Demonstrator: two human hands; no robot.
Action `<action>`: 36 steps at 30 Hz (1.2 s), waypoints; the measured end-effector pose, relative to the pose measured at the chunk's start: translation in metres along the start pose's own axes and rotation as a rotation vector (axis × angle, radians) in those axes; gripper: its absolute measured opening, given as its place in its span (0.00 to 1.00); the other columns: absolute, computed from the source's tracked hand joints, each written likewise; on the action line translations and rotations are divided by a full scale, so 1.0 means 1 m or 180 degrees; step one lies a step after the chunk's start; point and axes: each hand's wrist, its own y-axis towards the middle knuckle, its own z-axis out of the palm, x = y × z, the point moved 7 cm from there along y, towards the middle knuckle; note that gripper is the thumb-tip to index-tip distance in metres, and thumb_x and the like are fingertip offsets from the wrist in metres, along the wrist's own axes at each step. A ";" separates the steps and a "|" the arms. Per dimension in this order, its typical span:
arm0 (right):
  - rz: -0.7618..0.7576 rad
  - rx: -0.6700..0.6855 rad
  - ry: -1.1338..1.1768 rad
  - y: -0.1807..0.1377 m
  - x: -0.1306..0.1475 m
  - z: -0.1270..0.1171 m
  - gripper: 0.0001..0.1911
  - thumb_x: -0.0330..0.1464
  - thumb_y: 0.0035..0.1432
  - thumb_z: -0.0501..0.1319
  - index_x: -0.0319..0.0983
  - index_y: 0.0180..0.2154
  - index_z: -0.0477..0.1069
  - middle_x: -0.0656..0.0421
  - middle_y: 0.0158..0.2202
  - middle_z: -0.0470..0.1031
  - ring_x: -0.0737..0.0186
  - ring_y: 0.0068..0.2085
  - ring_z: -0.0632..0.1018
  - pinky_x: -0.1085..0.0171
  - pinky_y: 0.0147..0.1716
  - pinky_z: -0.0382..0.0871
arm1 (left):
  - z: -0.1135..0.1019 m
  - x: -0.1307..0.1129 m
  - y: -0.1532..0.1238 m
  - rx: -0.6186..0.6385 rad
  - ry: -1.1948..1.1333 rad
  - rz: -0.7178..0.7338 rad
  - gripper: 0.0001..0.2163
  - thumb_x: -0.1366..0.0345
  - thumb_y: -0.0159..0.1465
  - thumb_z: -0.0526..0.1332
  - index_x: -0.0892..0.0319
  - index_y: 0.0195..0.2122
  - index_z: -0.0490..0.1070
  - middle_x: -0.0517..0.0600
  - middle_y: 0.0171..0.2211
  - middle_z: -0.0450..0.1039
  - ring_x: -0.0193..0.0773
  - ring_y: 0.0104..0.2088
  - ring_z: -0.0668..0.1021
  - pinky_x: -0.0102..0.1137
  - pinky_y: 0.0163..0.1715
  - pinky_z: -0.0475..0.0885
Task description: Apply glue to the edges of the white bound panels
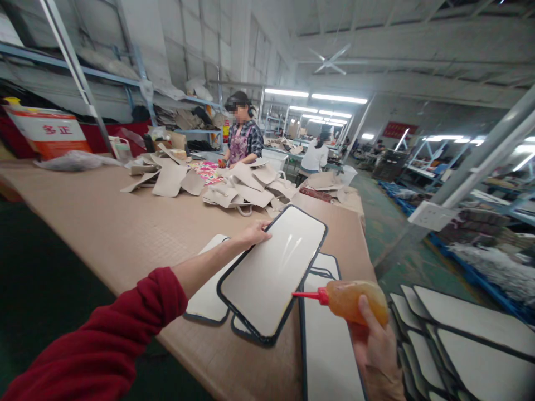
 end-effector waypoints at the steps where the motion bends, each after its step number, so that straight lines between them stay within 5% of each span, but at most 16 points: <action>1: 0.0042 -0.0001 -0.0006 -0.001 -0.002 0.000 0.22 0.39 0.37 0.76 0.37 0.35 0.75 0.58 0.34 0.79 0.59 0.32 0.79 0.64 0.27 0.75 | 0.000 0.000 0.000 0.0005 0.0018 -0.0011 0.23 0.78 0.47 0.63 0.59 0.46 0.80 0.43 0.20 0.73 0.33 0.18 0.74 0.24 0.20 0.68; 13: 0.0631 -0.0091 0.0109 -0.012 -0.034 0.002 0.29 0.37 0.27 0.79 0.36 0.34 0.75 0.58 0.34 0.79 0.60 0.32 0.79 0.66 0.28 0.76 | -0.010 0.011 0.008 -0.0055 0.0093 -0.0047 0.22 0.78 0.48 0.61 0.62 0.46 0.79 0.46 0.21 0.75 0.36 0.21 0.76 0.25 0.21 0.70; 29: 0.1362 0.0096 0.0166 -0.036 -0.064 0.007 0.27 0.35 0.27 0.79 0.35 0.34 0.76 0.57 0.33 0.81 0.59 0.32 0.80 0.65 0.29 0.77 | -0.019 0.008 0.015 -0.0257 0.0191 0.0152 0.23 0.81 0.50 0.60 0.64 0.48 0.78 0.45 0.22 0.74 0.32 0.20 0.74 0.22 0.20 0.68; 33: 0.1871 0.0257 0.0383 -0.050 -0.059 0.017 0.27 0.38 0.30 0.79 0.35 0.34 0.77 0.51 0.37 0.81 0.55 0.37 0.81 0.63 0.34 0.78 | -0.026 0.012 0.019 -0.0560 0.0191 0.0265 0.26 0.81 0.51 0.59 0.64 0.51 0.75 0.45 0.23 0.75 0.30 0.20 0.72 0.21 0.20 0.66; 36: 0.1397 0.0186 0.0551 -0.029 -0.031 0.034 0.28 0.41 0.30 0.78 0.38 0.36 0.77 0.54 0.40 0.81 0.58 0.39 0.81 0.64 0.36 0.78 | -0.019 0.024 0.018 -0.0421 -0.0009 0.0157 0.27 0.79 0.50 0.62 0.63 0.53 0.74 0.45 0.24 0.75 0.31 0.20 0.73 0.23 0.21 0.67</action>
